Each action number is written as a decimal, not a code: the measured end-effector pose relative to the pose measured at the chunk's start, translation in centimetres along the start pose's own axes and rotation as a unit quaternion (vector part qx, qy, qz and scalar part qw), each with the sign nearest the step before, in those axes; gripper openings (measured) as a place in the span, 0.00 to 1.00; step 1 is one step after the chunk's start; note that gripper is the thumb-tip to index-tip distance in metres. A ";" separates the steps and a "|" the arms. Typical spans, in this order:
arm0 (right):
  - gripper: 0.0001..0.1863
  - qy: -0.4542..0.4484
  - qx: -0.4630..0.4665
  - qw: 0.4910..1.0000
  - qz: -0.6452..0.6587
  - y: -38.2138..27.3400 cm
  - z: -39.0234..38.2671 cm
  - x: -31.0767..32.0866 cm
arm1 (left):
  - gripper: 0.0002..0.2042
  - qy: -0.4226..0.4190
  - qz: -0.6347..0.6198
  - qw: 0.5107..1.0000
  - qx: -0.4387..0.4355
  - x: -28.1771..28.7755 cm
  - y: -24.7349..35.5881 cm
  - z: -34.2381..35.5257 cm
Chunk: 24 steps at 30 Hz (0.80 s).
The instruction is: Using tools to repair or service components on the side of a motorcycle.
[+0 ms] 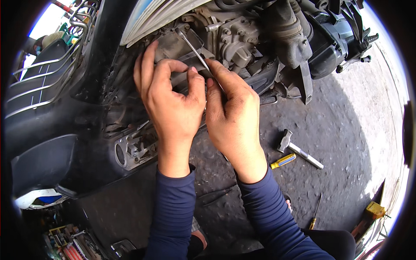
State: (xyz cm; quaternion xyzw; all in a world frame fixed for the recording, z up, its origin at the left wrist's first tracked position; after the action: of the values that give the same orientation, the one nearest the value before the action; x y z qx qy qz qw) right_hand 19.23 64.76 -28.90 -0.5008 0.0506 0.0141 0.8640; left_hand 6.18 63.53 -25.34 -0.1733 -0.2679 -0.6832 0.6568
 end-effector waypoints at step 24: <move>0.12 -0.365 -0.203 0.903 -0.100 2.5 -1.8 5.7 | 0.07 0.019 0.054 0.998 -0.033 0.6 -1.0 1.3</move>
State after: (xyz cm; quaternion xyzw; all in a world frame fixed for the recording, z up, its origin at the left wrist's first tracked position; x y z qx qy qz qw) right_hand 24.52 64.30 -32.55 -0.6277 -0.3232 0.1194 0.6981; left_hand 5.03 63.76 -24.10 -0.1966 -0.2230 -0.6580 0.6918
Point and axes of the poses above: each hand's wrist, its own z-axis towards the middle knuckle, its own x-axis out of the back of the hand, y = z × x, the point moved 7 cm from there along z, towards the middle knuckle, and after that the axes turned 14 degrees about z, right-handed, at the moved point
